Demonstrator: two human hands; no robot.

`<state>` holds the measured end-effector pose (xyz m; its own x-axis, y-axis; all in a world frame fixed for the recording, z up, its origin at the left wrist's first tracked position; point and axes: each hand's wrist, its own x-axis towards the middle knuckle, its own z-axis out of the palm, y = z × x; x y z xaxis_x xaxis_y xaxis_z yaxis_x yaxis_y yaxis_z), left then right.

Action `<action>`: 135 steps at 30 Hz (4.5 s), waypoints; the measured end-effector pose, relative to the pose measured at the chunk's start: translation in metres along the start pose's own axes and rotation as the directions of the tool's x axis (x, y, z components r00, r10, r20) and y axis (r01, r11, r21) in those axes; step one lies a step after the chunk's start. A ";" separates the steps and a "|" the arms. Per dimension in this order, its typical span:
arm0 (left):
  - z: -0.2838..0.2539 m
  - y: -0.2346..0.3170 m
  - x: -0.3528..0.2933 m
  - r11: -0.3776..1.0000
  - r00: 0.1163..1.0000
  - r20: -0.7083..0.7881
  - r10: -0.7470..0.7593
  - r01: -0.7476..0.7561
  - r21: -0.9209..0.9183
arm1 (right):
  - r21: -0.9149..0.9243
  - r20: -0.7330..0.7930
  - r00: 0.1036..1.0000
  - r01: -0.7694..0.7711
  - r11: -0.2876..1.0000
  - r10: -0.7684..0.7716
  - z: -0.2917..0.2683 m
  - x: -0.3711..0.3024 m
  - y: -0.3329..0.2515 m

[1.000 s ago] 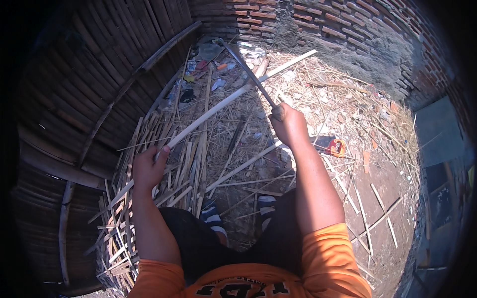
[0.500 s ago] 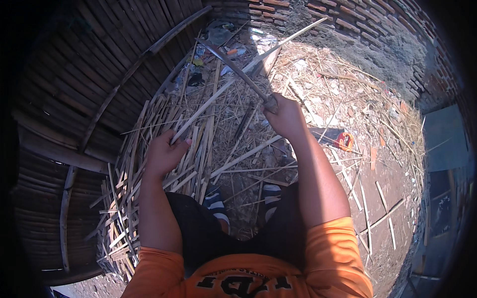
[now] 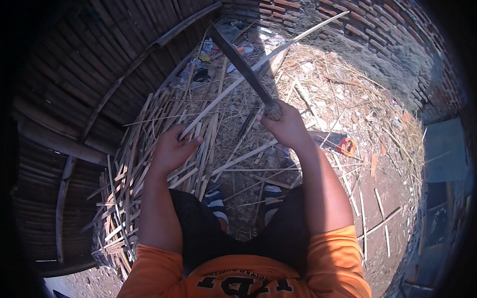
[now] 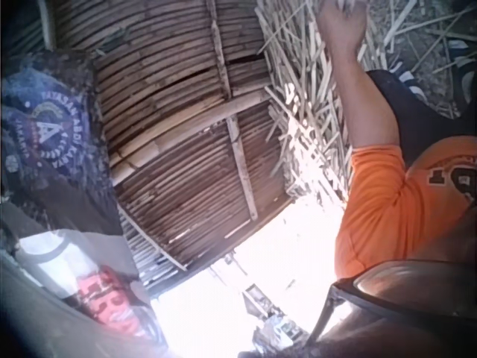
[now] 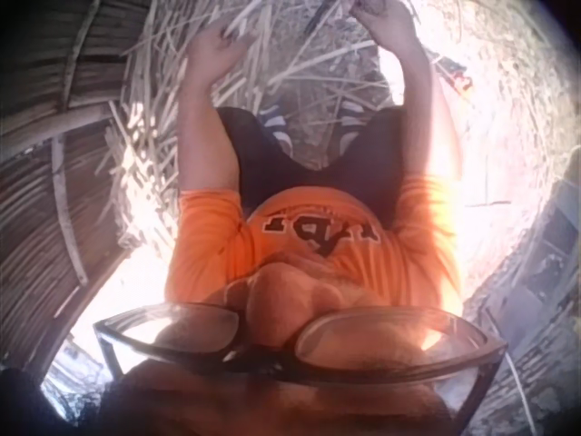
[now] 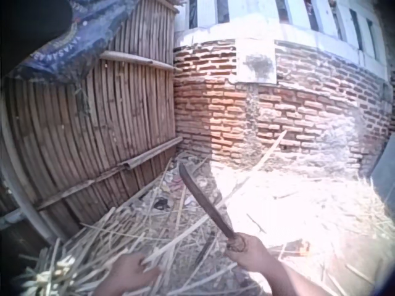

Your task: The person uses a billhook tool to shave and smooth long strips of bamboo, holding the bamboo in one hand and scraping the tool along its surface while sitting on the ground.

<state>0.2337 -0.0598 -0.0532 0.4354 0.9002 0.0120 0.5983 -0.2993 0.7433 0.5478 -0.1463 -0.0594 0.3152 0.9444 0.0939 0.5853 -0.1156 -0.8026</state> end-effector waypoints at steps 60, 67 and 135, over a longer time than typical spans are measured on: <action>0.018 0.024 -0.007 0.967 0.997 0.002 -0.078 0.075 0.244 | -0.164 -0.137 0.984 0.090 0.982 -0.113 0.010 0.024 0.033; 0.015 0.038 -0.008 0.965 0.998 0.020 -0.059 0.052 0.257 | -0.416 0.216 0.962 0.245 0.876 -0.166 0.019 -0.002 -0.018; -0.002 0.008 -0.004 0.943 0.981 -0.185 0.054 0.012 0.334 | -0.552 0.018 0.970 0.213 0.806 -0.244 0.009 -0.002 -0.007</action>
<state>0.2351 -0.0651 -0.0457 0.3346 0.9259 0.1756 0.7935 -0.3773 0.4776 0.5363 -0.1444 -0.0596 0.1497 0.9494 0.2762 0.9513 -0.0622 -0.3020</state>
